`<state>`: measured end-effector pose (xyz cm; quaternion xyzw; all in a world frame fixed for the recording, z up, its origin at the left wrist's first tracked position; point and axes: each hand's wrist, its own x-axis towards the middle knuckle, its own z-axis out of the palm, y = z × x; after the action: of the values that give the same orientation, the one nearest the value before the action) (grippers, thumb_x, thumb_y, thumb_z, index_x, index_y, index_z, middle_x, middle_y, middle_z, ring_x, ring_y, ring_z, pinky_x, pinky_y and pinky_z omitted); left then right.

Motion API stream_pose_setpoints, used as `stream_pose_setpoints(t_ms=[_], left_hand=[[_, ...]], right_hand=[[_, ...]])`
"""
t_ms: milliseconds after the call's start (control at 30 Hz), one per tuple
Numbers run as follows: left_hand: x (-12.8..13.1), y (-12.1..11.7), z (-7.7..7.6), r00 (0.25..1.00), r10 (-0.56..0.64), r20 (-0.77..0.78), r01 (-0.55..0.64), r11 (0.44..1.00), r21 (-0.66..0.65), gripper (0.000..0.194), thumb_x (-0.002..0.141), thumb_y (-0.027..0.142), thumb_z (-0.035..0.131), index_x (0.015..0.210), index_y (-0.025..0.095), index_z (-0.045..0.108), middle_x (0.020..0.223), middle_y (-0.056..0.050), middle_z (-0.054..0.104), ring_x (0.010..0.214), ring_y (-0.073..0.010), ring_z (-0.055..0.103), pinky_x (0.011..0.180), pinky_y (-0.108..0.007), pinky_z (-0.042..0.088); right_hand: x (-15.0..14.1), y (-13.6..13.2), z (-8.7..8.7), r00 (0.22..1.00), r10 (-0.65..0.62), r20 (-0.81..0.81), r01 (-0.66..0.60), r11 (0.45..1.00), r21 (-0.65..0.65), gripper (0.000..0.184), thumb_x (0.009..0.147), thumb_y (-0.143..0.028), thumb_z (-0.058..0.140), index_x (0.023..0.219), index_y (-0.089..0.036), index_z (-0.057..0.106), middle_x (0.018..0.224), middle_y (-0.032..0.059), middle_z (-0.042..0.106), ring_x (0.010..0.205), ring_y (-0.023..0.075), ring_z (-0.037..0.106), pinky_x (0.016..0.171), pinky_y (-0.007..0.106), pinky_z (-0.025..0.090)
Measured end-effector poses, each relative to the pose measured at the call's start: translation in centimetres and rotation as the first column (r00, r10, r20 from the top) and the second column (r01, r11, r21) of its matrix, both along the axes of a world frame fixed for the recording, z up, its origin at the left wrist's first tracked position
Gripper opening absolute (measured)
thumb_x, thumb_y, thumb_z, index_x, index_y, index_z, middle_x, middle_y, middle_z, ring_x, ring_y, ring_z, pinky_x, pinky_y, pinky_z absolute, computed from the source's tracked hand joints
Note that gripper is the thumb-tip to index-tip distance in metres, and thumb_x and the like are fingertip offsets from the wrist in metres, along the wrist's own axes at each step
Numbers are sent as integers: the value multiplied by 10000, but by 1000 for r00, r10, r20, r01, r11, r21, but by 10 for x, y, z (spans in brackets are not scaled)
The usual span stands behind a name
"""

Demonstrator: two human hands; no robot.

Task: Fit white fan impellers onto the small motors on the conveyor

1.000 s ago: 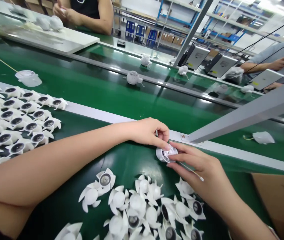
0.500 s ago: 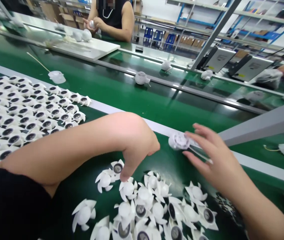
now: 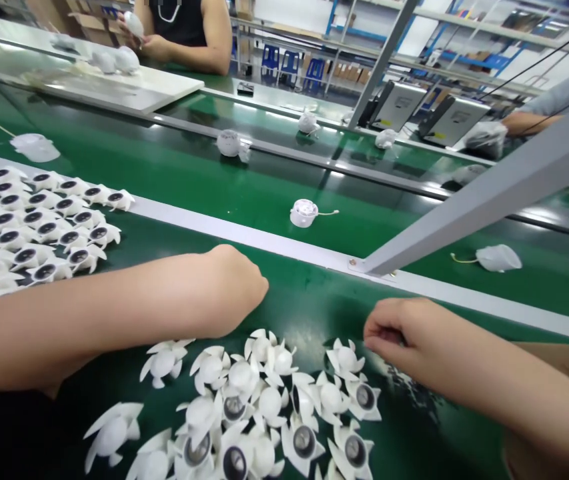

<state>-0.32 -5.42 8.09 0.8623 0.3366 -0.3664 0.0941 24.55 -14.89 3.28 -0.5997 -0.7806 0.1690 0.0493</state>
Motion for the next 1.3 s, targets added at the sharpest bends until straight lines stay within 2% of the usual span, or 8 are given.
stream_pose_setpoints(t_ms=[67,233,367,600,800,967,1167,1300], left_hand=[[-2,5,-2,999,18,49,-19,999,28,433,527,-2,661,917,179,715,750,-93,684,652,-265,627,587,-321,403],[-15,15,-1,988,70,136,-70,998,-5,425,527,210,802,938,207,692,732,-55,642,621,-231,585,588,-319,402],[-20,17,1,982,130,137,-122,990,-68,589,400,153,849,963,227,697,664,-5,600,623,-215,574,649,-317,411],[-23,32,-3,965,123,230,-114,992,-52,554,534,334,817,1057,257,652,776,-26,659,610,-180,553,589,-290,355],[-31,24,13,987,155,-27,-156,988,-1,689,441,283,867,1094,234,653,853,-48,679,656,-209,589,592,-285,380],[-48,11,10,975,195,-106,-189,980,57,679,383,219,860,1033,221,667,854,-71,684,669,-230,604,595,-282,381],[-74,9,0,965,260,-24,-260,966,-7,516,522,300,783,1004,229,614,966,-73,675,677,-216,601,531,-285,327],[-81,16,-4,959,238,152,-228,970,-84,367,629,354,727,953,236,600,887,-12,678,661,-173,574,555,-275,305]], right_hand=[[-16,-2,5,1000,13,-21,-16,989,-148,50,808,-237,671,789,-273,700,776,-28,672,599,122,612,504,222,464],[-45,-3,4,1000,-17,26,23,972,-236,380,731,-228,779,1096,-272,682,1057,23,658,899,212,654,758,310,531],[-44,5,-9,997,-69,33,74,975,-208,230,822,-184,678,1043,-249,683,978,18,657,816,179,647,687,294,509],[-41,13,-7,1000,-10,-6,10,996,91,145,873,-142,573,941,-206,684,963,34,633,756,152,609,661,285,473],[-52,-4,8,980,86,177,-48,977,-208,248,675,-11,592,538,-217,619,589,-13,565,535,129,516,491,256,319],[-60,-6,5,979,203,28,-199,973,-119,243,721,-63,604,539,-220,641,528,-9,531,505,118,517,471,244,329],[-66,-5,9,935,206,287,-131,956,-261,259,656,0,570,513,-206,634,586,12,609,513,131,512,447,256,256],[-70,-8,1,923,245,296,-196,963,-186,272,645,9,602,473,-201,589,545,19,580,459,129,479,440,259,250]])
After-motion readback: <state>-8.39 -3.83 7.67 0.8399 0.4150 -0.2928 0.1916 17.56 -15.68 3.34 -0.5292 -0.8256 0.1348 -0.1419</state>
